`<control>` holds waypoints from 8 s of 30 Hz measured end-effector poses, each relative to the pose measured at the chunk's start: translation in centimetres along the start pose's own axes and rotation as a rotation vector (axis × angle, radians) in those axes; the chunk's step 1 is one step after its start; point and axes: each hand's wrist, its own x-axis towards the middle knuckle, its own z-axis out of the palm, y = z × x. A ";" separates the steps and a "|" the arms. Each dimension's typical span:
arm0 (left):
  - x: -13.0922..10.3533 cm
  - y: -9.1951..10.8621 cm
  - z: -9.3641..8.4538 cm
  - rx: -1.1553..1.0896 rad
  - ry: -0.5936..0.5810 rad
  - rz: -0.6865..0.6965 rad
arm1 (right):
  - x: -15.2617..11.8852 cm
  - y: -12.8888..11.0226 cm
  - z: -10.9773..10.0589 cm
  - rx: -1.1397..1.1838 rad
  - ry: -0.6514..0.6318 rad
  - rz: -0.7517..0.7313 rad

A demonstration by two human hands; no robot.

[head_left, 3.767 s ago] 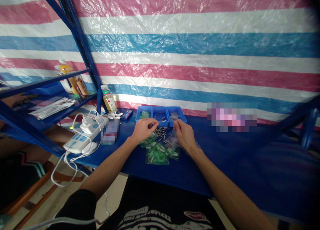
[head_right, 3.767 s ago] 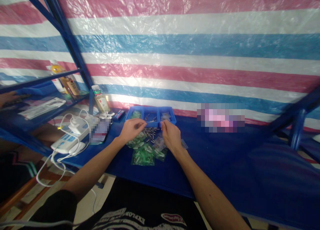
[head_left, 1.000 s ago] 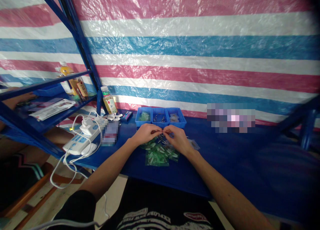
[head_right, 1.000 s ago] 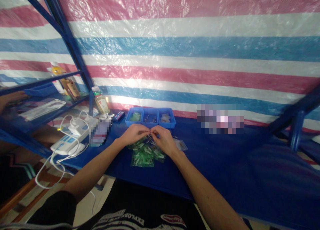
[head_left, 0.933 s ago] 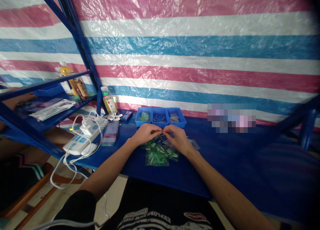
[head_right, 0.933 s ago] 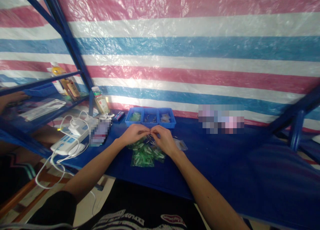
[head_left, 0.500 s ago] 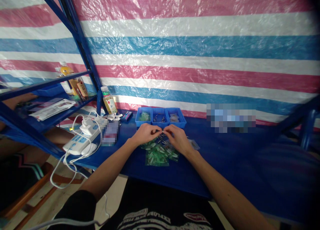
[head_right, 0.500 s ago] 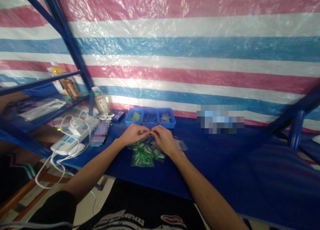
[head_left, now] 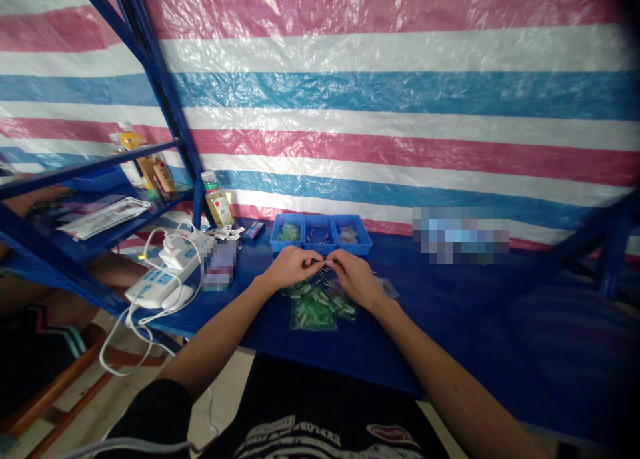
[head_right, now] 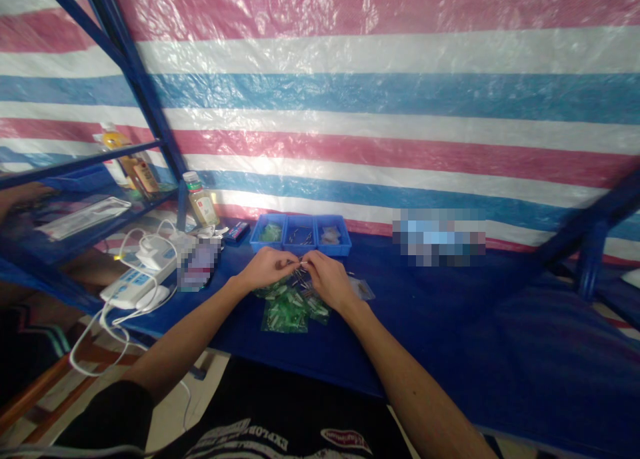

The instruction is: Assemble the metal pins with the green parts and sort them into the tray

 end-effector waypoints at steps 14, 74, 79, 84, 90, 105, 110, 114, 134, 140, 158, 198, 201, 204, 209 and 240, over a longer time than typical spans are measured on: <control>0.0 0.0 0.0 0.013 0.004 0.004 | 0.0 -0.1 -0.3 -0.020 0.017 0.015; 0.1 -0.1 -0.2 0.032 0.032 -0.050 | 0.1 0.4 -0.4 -0.085 0.030 0.087; 0.0 0.2 -0.3 -0.001 0.003 -0.014 | 0.0 0.2 -0.4 -0.083 -0.010 0.054; 0.0 0.5 -0.5 -0.041 0.006 0.035 | 0.0 0.0 -0.2 -0.042 -0.032 0.040; 0.1 0.3 -0.3 -0.024 0.050 0.017 | 0.0 0.0 0.0 0.041 0.033 0.005; 0.2 0.4 -0.6 -0.043 0.047 -0.004 | 0.1 0.1 -0.2 -0.025 0.118 0.053; 0.2 0.4 -0.7 -0.028 0.053 -0.011 | 0.1 0.3 -0.2 -0.045 0.121 0.066; 0.1 0.4 -0.6 -0.012 0.078 -0.017 | 0.2 0.4 -0.3 -0.071 0.128 0.117; 0.1 -0.1 -0.4 0.050 0.011 -0.029 | 0.2 1.6 -0.6 -0.112 -0.068 0.188; 0.2 0.2 -0.5 0.018 -0.001 -0.035 | 0.2 0.8 -0.3 -0.099 -0.156 0.024; 0.2 -0.1 -0.4 0.005 0.010 -0.031 | 0.0 0.9 1.2 -0.160 -0.203 0.056; 0.1 0.1 -0.5 0.012 0.061 -0.049 | 0.6 0.6 0.1 0.432 0.180 0.215; 0.1 0.0 -0.5 0.003 0.061 -0.043 | 0.6 0.8 0.1 0.466 0.188 0.226; 0.1 0.1 -0.4 -0.014 0.041 -0.019 | 0.6 0.8 0.0 0.433 0.178 0.216; -0.1 0.5 -0.4 -0.035 -0.004 0.020 | 0.3 0.4 0.0 0.400 0.124 0.170; 0.0 0.5 0.0 -0.026 -0.011 0.044 | 0.0 0.1 -0.1 0.025 0.041 -0.001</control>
